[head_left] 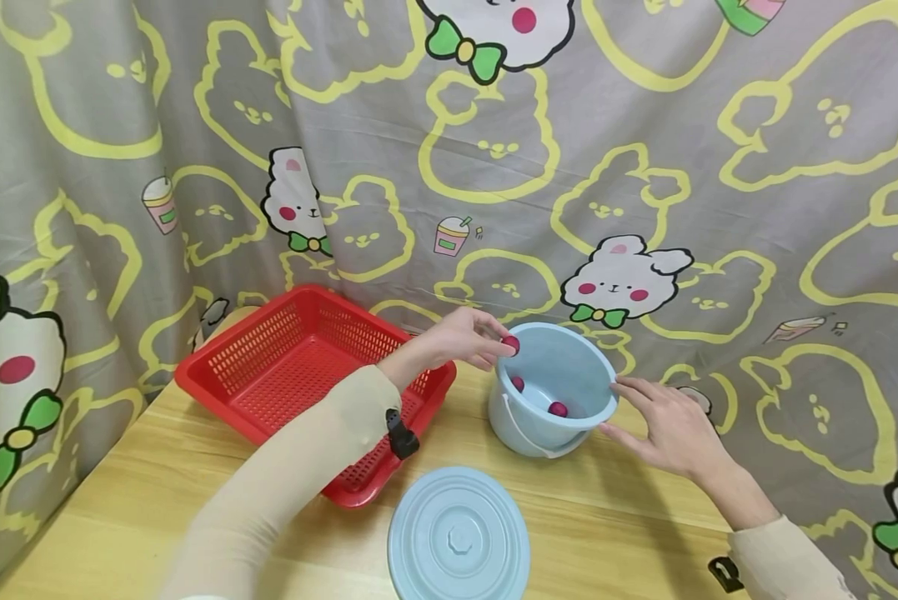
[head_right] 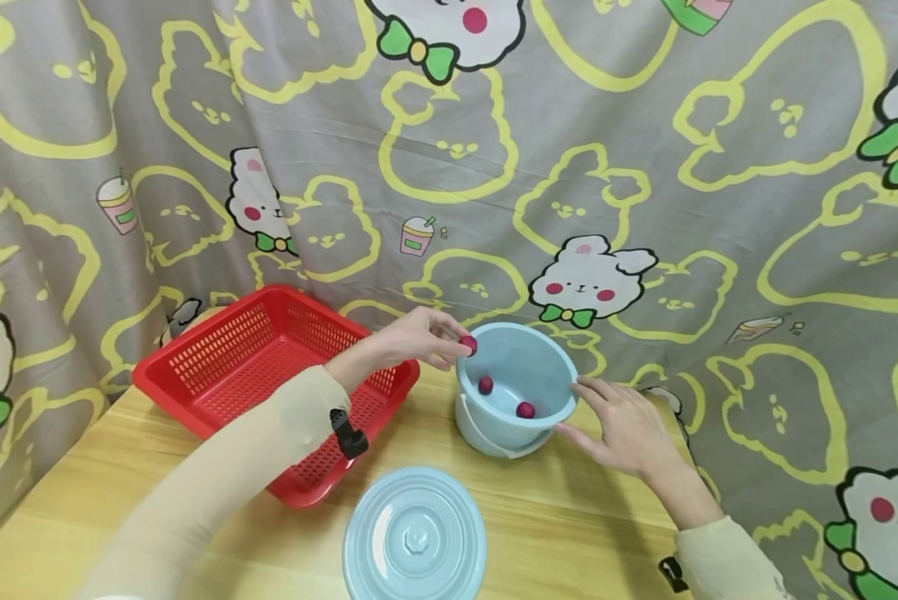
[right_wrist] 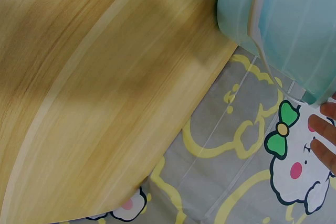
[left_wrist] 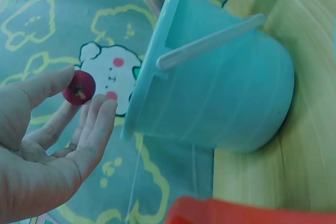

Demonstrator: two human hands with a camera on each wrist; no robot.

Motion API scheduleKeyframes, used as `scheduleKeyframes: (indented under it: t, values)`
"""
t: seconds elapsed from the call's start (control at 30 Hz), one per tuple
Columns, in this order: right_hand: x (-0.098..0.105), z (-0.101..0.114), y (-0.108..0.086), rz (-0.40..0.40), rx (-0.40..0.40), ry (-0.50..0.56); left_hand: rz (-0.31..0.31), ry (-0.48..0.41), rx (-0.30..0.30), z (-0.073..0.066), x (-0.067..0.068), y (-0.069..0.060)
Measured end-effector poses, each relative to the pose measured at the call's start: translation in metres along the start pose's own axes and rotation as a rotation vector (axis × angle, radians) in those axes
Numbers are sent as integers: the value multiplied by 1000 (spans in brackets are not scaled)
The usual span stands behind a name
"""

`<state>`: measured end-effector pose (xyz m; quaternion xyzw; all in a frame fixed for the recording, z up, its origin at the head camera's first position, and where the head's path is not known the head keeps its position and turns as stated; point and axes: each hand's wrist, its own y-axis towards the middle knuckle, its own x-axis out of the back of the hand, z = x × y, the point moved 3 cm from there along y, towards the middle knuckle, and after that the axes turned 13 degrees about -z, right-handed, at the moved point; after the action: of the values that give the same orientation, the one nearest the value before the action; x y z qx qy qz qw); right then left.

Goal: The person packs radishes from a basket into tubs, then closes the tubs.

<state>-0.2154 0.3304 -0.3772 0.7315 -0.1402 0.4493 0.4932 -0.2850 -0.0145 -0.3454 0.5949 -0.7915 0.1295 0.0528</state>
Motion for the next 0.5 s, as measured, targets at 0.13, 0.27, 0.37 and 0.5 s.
scheduleKeyframes:
  t: [0.13, 0.27, 0.37, 0.5]
  values:
    - [0, 0, 0, 2, -1, -1, 10, 7, 0, -2, -12, 3]
    - [1, 0, 0, -1, 1, -1, 32, -14, 5, -4, -23, 6]
    - [1, 0, 0, -1, 0, 0, 33, 2, -2, -6, -29, 9]
    - [0, 0, 0, 1, 0, 1, 25, 36, -3, -8, -34, 12]
